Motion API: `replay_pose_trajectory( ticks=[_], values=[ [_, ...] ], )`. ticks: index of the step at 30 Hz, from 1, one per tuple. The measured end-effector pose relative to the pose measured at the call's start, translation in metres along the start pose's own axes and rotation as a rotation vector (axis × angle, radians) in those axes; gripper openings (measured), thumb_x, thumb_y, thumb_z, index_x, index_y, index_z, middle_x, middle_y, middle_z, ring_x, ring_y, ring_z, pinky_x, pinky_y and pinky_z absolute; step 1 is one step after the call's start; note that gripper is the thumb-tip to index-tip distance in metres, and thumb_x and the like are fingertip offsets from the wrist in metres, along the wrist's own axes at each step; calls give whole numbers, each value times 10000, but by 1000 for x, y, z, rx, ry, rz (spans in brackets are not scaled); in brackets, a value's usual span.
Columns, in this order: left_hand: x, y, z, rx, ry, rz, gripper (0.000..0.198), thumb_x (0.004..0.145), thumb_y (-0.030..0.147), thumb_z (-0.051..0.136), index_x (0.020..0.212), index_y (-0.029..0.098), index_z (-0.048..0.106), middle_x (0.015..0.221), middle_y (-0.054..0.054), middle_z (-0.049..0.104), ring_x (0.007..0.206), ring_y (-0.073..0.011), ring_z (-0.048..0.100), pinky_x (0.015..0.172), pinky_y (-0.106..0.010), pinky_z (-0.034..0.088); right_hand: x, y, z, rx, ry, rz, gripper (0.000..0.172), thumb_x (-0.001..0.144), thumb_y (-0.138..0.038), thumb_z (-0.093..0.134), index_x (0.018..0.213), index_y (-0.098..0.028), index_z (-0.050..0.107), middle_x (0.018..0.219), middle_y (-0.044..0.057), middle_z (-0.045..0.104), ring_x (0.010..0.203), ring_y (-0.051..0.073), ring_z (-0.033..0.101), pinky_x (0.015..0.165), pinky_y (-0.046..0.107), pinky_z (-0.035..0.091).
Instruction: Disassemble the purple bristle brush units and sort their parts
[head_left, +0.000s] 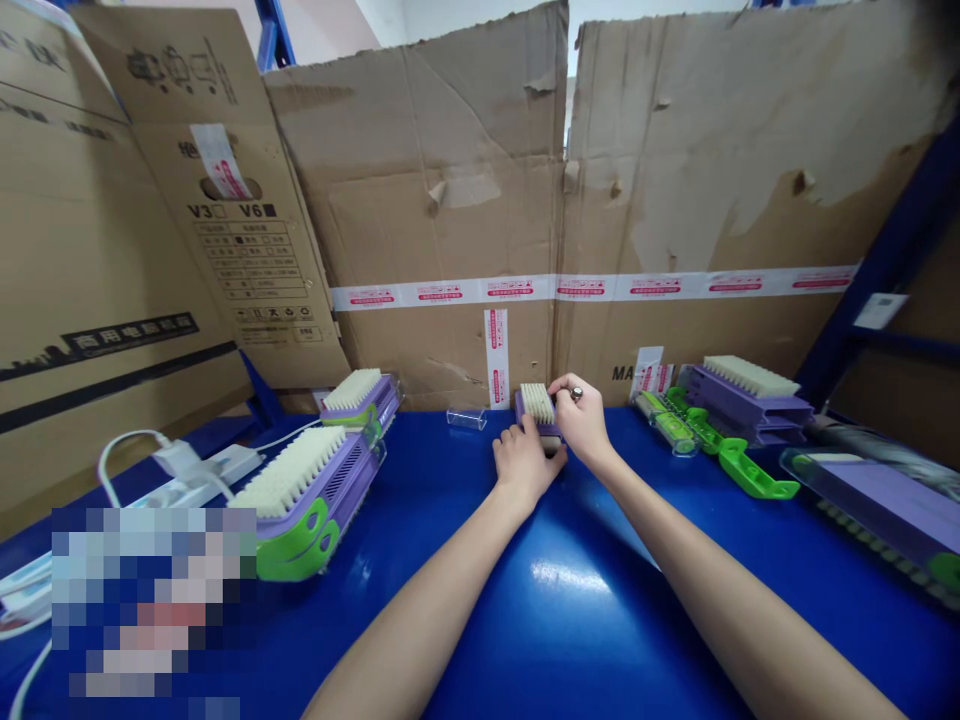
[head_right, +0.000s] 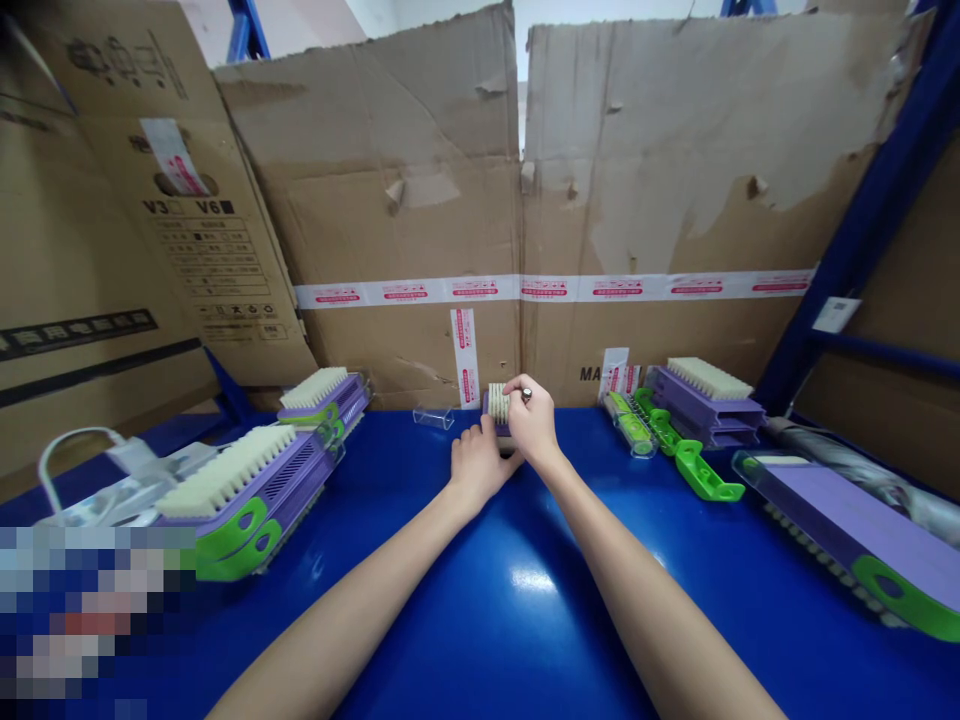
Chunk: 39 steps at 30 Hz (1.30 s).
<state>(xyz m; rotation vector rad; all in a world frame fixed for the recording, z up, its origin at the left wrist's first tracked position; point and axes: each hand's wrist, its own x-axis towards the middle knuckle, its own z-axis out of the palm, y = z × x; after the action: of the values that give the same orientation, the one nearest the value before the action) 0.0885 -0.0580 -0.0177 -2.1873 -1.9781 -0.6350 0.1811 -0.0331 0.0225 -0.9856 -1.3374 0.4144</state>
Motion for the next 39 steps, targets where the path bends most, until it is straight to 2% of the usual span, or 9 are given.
replay_pose_trajectory(
  ticks=[8,15,21,26,31,39],
  values=[
    [-3,3,-7,-8,-28,80,495,800,524,462,1073,111,476,983,-159,605,931,-296,563,785,-384,417,-3,-6,1,-44,6,-62,153,687,-190,370,632,-190,513,590,-23,492,569,119,438,552,239,327],
    [5,-11,-11,-38,-97,226,470,799,487,490,1095,122,473,1012,-139,594,966,-283,559,800,-363,430,3,0,-2,-45,56,8,157,661,-178,372,631,-190,525,554,-30,481,531,114,441,522,233,324],
    [6,-17,-13,-75,-120,344,500,797,499,506,1140,136,475,1031,-128,599,988,-267,557,835,-355,429,3,-3,-2,-114,99,6,165,701,-214,408,756,-190,561,571,-35,494,535,124,449,540,240,342],
    [6,-18,-6,-79,-98,350,567,815,566,466,1192,143,467,1029,-132,606,982,-272,559,827,-363,426,4,0,1,-184,91,23,179,716,-220,412,793,-203,572,573,-36,494,539,133,450,546,249,336],
    [8,-21,-1,-82,-75,395,652,778,612,501,1218,133,451,1059,-128,605,1022,-271,543,847,-355,413,8,13,-1,-125,197,93,159,706,-206,408,749,-191,560,626,-14,536,591,137,486,576,250,355],
    [6,-18,-4,-60,-88,380,646,780,576,504,1243,132,429,1077,-133,599,1030,-282,535,843,-371,407,8,-1,-7,-68,144,-20,156,695,-212,429,731,-181,578,542,-52,429,502,107,374,510,239,294]
  ],
)
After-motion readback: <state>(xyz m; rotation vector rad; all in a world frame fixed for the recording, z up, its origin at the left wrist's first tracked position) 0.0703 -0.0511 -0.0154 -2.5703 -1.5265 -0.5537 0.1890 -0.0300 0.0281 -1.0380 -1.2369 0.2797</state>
